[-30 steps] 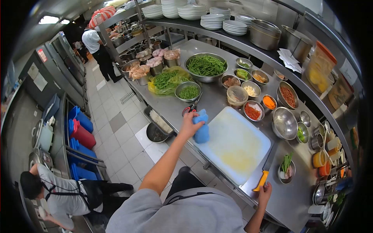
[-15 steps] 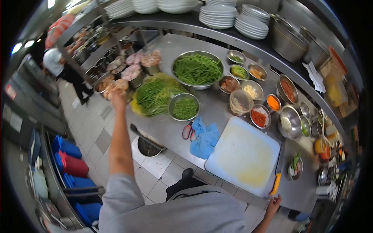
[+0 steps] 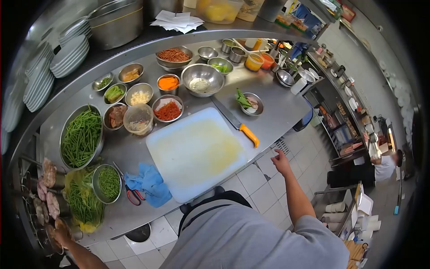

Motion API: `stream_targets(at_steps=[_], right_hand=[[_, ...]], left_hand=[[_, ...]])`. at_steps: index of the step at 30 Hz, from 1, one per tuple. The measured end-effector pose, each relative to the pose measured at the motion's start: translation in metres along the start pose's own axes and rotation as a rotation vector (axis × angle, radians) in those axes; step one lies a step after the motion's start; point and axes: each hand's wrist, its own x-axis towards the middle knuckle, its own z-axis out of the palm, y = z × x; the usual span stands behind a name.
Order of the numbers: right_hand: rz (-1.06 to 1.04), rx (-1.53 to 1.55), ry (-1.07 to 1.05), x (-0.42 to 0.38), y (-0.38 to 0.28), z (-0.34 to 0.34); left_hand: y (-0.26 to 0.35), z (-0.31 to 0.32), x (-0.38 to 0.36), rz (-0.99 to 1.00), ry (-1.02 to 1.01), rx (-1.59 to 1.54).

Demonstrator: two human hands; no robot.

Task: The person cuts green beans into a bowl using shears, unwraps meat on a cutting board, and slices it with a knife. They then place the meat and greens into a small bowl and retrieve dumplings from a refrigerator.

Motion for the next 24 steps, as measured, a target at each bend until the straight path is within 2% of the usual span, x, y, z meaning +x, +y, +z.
stream_targets(at_steps=[1,4,6,7,8,9,11,12,13,14,15,16,18,20,21,23,24], right_hand=[[-0.014,0.013,-0.014,0.003,-0.007,-0.002],[-0.026,0.173,-0.006,0.024,-0.035,-0.002],[-0.003,0.216,-0.023,0.047,-0.048,-0.003],[0.03,0.257,-0.022,0.064,-0.055,-0.002],[0.016,0.262,-0.037,0.081,-0.06,0.001],[0.045,0.324,-0.032,0.095,-0.069,0.003],[0.078,0.394,-0.029,0.122,-0.084,0.008],[0.066,0.399,-0.037,0.137,-0.092,0.009],[0.097,0.474,-0.057,0.154,-0.098,0.01],[0.127,0.548,-0.079,0.171,-0.1,0.01],[0.093,0.599,-0.033,0.194,-0.096,0.016],[0.072,0.599,-0.05,0.209,-0.098,0.016],[0.193,0.644,0.033,0.237,-0.106,0.02],[0.198,0.592,0.013,0.268,-0.098,0.03],[0.233,0.589,-0.065,0.279,-0.091,0.035],[0.267,0.582,-0.151,0.29,-0.082,0.036],[0.271,0.649,-0.169,0.288,-0.082,0.039]], left_hand=[[-0.002,0.002,0.008,-0.096,0.002,-0.045],[-0.016,0.015,0.055,0.014,-0.012,-0.085],[-0.007,0.009,0.056,-0.023,0.138,-0.447],[0.016,-0.014,0.03,-0.002,0.21,-0.452],[0.06,-0.065,-0.021,0.067,0.169,-0.714],[0.067,-0.07,-0.041,0.115,0.096,-0.589],[0.152,-0.108,-0.151,0.13,-0.081,-1.14],[0.22,-0.176,-0.218,0.345,-0.316,-1.44],[0.255,-0.187,-0.256,0.475,-0.428,-1.355],[0.305,-0.222,-0.303,0.454,-0.515,-1.387],[0.343,-0.231,-0.332,0.638,-0.542,-1.275],[0.375,-0.23,-0.363,0.693,-0.589,-1.265],[0.424,-0.239,-0.411,0.78,-0.808,-1.146],[0.452,-0.24,-0.463,0.873,-0.862,-0.951],[0.453,-0.236,-0.489,0.863,-0.858,-0.941],[0.438,-0.231,-0.54,1.033,-0.815,-0.842],[0.425,-0.236,-0.558,1.023,-0.814,-0.832]])
